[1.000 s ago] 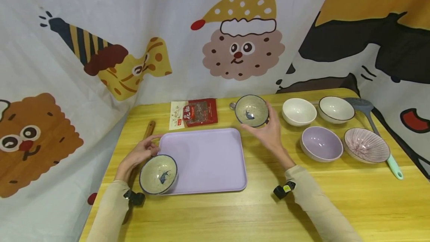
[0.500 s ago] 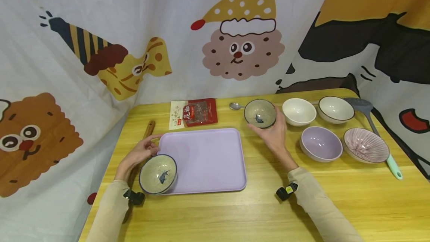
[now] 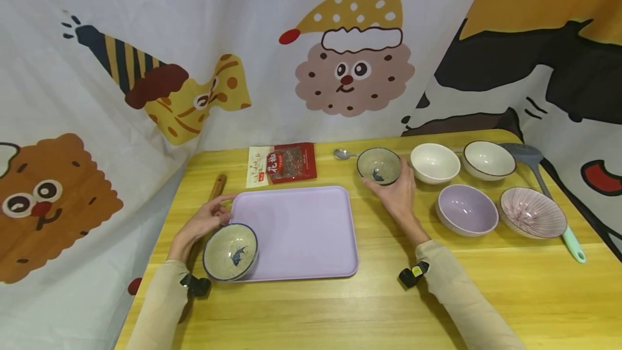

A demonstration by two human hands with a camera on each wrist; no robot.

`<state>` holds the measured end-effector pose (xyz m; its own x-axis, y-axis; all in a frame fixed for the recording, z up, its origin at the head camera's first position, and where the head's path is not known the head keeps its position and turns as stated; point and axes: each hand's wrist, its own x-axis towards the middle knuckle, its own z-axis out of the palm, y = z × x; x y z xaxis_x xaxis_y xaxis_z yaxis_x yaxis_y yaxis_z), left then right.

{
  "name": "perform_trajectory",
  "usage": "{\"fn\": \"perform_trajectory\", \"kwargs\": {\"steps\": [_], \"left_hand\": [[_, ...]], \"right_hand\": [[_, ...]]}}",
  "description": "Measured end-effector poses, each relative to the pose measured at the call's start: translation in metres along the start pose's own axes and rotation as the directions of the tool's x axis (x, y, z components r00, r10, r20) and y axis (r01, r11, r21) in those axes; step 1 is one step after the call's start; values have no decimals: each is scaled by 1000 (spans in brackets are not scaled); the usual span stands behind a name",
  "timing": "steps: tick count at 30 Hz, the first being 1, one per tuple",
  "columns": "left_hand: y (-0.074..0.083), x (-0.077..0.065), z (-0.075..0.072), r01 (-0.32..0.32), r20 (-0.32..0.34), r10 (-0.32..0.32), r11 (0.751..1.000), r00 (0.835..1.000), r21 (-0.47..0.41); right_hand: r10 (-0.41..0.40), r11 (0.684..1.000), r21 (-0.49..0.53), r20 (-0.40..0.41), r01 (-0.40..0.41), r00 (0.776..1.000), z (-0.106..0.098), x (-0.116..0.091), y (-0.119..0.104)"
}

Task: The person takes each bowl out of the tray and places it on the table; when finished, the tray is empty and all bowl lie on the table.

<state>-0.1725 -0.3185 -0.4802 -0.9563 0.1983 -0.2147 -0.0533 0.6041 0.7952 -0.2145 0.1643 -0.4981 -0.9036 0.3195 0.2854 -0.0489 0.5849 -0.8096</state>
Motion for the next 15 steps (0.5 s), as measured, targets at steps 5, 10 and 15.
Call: {"fn": "perform_trajectory", "kwargs": {"steps": [5, 10, 15], "left_hand": [[-1, 1, 0, 0, 2, 0, 1000, 1000, -1], [-3, 1, 0, -13, -1, 13, 1000, 1000, -1], [-3, 1, -1, -17, 3, 17, 1000, 1000, -4]], "right_hand": [[7, 1000, -10, 36, -7, 999, -2, 3, -2], [-31, 999, -27, 74, 33, 997, -3, 4, -4], [-109, 993, -44, 60, 112, 992, -6, 2, -14]]}}
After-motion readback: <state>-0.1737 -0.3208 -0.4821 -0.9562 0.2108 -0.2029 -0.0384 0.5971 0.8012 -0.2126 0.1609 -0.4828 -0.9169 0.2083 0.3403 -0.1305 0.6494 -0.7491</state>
